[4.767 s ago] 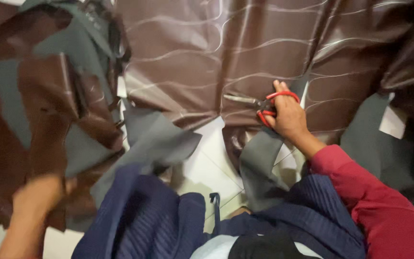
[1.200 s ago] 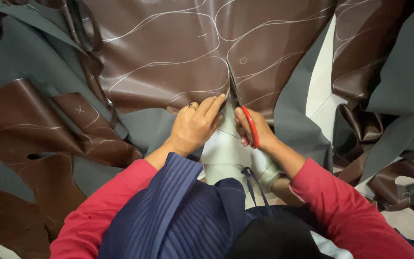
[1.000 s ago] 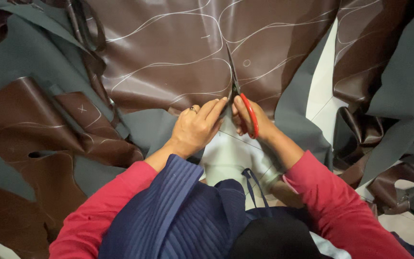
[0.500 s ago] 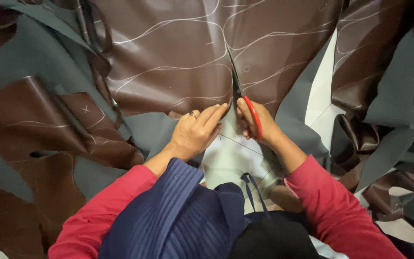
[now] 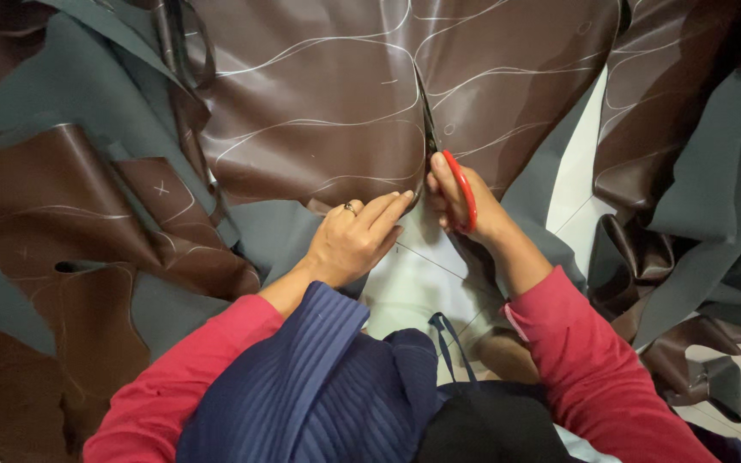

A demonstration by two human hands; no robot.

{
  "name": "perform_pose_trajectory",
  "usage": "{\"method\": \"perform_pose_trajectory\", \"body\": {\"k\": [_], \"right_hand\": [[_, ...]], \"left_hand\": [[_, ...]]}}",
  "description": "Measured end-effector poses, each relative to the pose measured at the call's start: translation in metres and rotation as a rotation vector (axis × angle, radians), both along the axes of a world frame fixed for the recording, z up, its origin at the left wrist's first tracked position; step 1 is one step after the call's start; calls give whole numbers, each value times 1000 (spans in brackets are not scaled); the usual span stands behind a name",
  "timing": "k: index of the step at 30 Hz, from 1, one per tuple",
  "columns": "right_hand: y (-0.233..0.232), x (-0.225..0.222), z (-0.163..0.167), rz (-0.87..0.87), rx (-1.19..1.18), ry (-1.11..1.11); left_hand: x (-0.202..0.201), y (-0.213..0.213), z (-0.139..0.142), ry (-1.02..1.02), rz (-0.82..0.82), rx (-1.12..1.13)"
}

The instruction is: The person uses red-handled shears to cut a large sheet of brown leather laid on a tiled floor. They follow white chalk lines drawn on the leather, separating pieces and occasionally repositioning the material to continue cutting.

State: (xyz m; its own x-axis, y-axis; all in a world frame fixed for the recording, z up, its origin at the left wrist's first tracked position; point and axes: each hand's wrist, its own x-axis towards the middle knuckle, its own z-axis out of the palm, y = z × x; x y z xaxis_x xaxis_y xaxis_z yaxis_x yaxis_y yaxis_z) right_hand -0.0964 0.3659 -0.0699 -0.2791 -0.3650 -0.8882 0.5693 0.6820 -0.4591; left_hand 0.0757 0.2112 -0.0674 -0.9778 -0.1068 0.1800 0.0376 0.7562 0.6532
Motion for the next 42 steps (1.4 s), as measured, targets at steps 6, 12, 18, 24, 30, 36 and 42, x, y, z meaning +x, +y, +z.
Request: {"method": "perform_pose_trajectory", "body": {"k": [6, 12, 18, 24, 30, 36, 42], "right_hand": [[-2, 5, 0, -12, -24, 49], [-6, 11, 0, -79, 26, 26], [-13, 5, -2, -35, 13, 78], [-30, -15, -24, -4, -47, 102], [-33, -4, -27, -63, 17, 149], [-46, -5, -30, -75, -58, 155], [-63, -26, -42, 43, -56, 268]], "left_hand": [[0, -2, 0, -4, -6, -13], [1, -3, 0, -1, 2, -4], [3, -3, -4, 50, 1, -12], [5, -3, -6, 101, 15, -20], [10, -8, -7, 123, 30, -1], [15, -12, -7, 159, 48, -1], [18, -18, -3, 162, 22, -32]]}}
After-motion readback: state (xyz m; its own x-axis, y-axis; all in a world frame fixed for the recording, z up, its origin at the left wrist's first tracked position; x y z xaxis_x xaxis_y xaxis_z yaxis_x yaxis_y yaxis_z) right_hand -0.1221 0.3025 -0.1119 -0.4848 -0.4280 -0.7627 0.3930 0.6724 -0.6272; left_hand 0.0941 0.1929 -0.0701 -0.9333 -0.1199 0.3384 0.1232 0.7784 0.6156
